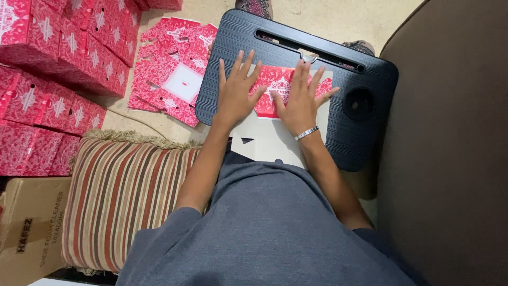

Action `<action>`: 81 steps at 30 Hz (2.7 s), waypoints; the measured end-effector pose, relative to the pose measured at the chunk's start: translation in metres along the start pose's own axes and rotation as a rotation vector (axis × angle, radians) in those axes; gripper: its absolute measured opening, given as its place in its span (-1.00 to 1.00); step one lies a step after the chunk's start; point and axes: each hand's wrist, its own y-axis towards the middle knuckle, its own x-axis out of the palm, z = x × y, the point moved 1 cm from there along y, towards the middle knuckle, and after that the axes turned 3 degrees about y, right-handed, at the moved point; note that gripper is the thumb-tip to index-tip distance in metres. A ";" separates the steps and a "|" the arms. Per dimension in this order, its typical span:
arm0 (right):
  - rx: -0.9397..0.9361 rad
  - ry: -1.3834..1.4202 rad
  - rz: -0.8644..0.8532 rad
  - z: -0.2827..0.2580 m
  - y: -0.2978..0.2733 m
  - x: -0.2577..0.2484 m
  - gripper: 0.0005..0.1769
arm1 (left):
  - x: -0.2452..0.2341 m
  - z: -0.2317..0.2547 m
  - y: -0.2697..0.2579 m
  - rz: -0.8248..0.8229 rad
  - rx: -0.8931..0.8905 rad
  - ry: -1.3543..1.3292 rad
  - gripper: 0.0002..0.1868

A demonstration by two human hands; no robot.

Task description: Assembling small decorative cardboard boxes from flat templates by folding and tucking flaps.

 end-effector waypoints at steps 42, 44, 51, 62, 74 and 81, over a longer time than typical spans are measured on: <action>-0.325 0.184 -0.193 -0.038 0.010 -0.008 -0.18 | -0.001 0.000 0.000 0.009 0.012 -0.013 -0.47; -0.325 0.226 -0.199 -0.039 0.010 -0.016 -0.23 | -0.001 -0.001 0.000 -0.004 0.013 -0.003 -0.45; -0.138 0.223 -0.216 -0.029 0.009 -0.041 -0.16 | 0.000 -0.001 -0.002 0.017 0.024 0.007 -0.45; 0.017 0.177 -0.026 -0.016 0.003 -0.024 -0.12 | -0.001 0.000 0.000 -0.037 -0.013 0.024 -0.43; -0.345 0.189 -0.180 -0.030 0.004 -0.017 -0.25 | -0.004 0.001 -0.001 -0.019 0.002 0.002 -0.43; -0.119 0.262 -0.045 -0.013 0.001 -0.034 -0.27 | -0.004 0.001 0.000 -0.059 -0.022 0.003 -0.41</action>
